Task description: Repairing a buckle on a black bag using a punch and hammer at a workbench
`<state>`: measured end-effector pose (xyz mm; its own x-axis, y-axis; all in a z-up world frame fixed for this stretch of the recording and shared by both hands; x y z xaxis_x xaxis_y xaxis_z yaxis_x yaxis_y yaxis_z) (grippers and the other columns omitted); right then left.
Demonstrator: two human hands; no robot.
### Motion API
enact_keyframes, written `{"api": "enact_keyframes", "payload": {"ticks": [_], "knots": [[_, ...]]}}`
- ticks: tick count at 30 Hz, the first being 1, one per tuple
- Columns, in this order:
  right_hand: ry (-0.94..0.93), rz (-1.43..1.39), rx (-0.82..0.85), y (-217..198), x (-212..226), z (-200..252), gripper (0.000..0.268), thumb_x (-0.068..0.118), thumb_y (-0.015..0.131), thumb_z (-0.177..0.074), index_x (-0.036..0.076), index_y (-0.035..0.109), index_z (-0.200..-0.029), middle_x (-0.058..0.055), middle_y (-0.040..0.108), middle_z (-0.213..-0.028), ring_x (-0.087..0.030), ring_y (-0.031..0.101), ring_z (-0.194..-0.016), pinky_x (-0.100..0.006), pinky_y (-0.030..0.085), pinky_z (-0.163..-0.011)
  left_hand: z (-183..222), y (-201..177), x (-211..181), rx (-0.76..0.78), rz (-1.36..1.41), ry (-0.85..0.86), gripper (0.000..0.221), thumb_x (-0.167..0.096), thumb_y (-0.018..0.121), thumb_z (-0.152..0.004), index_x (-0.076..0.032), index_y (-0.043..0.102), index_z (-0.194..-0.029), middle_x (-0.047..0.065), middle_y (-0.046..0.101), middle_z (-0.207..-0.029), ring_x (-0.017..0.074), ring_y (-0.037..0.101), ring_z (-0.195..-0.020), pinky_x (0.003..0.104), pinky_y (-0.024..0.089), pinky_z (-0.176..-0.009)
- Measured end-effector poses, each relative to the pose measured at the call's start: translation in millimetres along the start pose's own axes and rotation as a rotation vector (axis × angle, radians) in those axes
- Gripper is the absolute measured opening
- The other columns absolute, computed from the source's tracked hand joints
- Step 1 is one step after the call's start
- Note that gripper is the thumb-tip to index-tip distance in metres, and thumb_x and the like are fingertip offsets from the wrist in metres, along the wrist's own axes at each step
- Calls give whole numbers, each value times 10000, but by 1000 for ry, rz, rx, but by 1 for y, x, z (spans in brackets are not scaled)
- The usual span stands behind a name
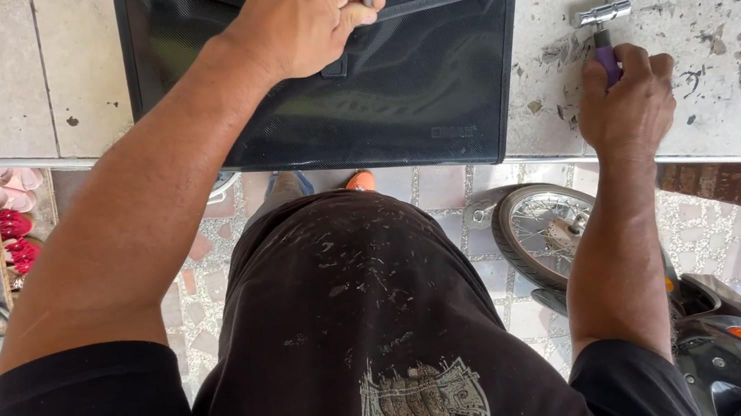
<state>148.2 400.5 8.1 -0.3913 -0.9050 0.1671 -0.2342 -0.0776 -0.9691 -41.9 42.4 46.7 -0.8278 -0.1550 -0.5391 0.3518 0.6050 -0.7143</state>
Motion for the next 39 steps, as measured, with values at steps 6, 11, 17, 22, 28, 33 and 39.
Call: {"api": "enact_keyframes", "payload": {"ticks": [6, 11, 17, 22, 28, 33, 39], "knots": [[41, -44, 110, -12, -7, -7, 148, 234, 652, -1090, 97, 683, -1044, -92, 719, -903, -305, 644, -757, -504, 496, -610, -3, 7, 5, 53, -60, -91, 170, -145, 620, -1100, -162, 651, -934, -85, 733, -866, 200, 700, -809, 378, 515, -592], [-200, -889, 81, -94, 60, 0, 121, -15, 467, -1223, -27, 585, -1201, -91, 532, -793, -175, 515, -579, -325, 493, -491, 0, 12, 9, 35, -144, -76, 144, -206, 659, -1081, -210, 652, -938, -108, 712, -825, 200, 648, -727, 367, 490, -589], [-76, -1077, 448, -74, 144, 16, 250, 103, 444, -1165, 119, 501, -1408, -38, 570, -728, -116, 498, -499, -252, 408, -403, 2, 10, 7, -45, -201, -41, 50, -232, 728, -1050, -211, 718, -1005, -101, 743, -856, 194, 646, -718, 362, 477, -511], [-430, -1269, 261, -114, 195, 13, 420, 56, 453, -1164, 159, 424, -1570, -125, 574, -1160, -174, 554, -587, -289, 470, -472, 8, 11, 7, -88, -217, -57, 108, -238, 733, -1052, -206, 717, -950, -117, 748, -849, 179, 666, -720, 345, 474, -475], [-403, -772, 318, -116, 222, 13, 444, 227, 500, -1161, 73, 392, -1563, -93, 667, -924, -133, 569, -577, -284, 500, -511, 7, 11, 7, -99, -282, -49, 60, -274, 737, -1036, -220, 721, -1014, -123, 723, -822, 183, 638, -709, 352, 438, -433], [-677, -833, -88, -139, 230, 16, 391, 135, 460, -1205, 106, 389, -1589, -160, 627, -879, -173, 549, -611, -292, 474, -552, 9, 14, 9, -93, -248, -65, 76, -211, 782, -1002, -261, 728, -983, -139, 733, -813, 160, 659, -705, 319, 480, -470], [-624, -494, 177, -124, 236, 2, 368, 103, 539, -1176, -17, 548, -1524, -101, 566, -842, -199, 430, -642, -359, 368, -513, 9, 13, 10, -114, -261, -63, 115, -171, 810, -943, -243, 748, -1009, -141, 742, -830, 145, 651, -701, 310, 433, -405]]}}
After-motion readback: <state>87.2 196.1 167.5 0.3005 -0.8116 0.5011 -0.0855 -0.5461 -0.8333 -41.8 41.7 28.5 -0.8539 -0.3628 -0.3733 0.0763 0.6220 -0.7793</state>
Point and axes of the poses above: each hand's wrist, its own z-axis away from the middle knuckle, its own y-axis out of the palm, x = y × z, the point moved 7 cm from there along -z, towards the middle knuckle
